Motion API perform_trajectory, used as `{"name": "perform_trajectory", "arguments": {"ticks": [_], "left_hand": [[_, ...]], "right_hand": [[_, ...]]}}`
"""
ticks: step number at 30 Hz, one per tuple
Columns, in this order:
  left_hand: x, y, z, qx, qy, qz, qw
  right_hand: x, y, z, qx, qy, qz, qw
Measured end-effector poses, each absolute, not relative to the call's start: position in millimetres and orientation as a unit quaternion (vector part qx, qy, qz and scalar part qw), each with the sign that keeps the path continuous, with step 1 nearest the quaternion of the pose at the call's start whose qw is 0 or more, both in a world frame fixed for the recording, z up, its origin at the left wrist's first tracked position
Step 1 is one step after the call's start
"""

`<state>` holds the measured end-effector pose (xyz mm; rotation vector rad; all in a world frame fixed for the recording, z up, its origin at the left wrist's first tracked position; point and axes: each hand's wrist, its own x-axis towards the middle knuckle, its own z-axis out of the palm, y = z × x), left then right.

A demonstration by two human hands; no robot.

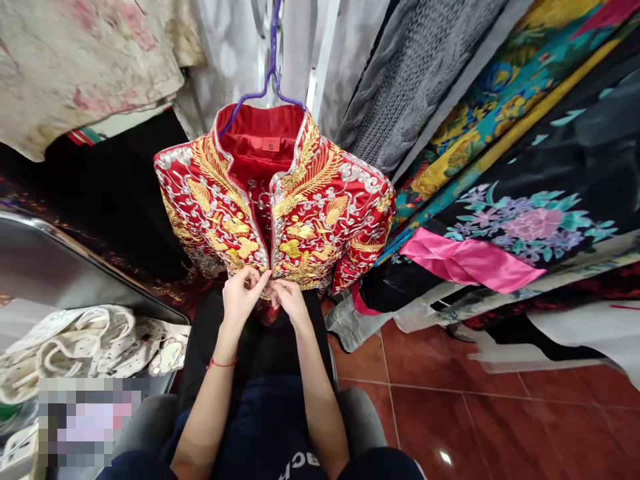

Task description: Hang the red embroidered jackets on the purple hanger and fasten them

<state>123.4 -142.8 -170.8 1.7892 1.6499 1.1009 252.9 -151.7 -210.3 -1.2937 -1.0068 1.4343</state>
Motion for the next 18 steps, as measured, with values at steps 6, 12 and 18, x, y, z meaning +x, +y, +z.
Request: {"name": "perform_trajectory", "arguments": {"ticks": [6, 12, 18], "left_hand": [[125.0, -141.1, -177.4, 0.643, 0.633, 0.347, 0.257], [123.4, -137.2, -192.0, 0.656, 0.675, 0.232, 0.244], [116.2, -133.9, -199.0, 0.649, 0.693, 0.182, 0.256]], "right_hand": [[262.8, -151.8, -217.6, -0.549, -0.410, 0.606, 0.405], [259.1, -150.4, -248.7, -0.583, -0.396, 0.614, 0.356], [264.7, -152.3, -267.8, -0.589, -0.397, 0.627, 0.320]]}}
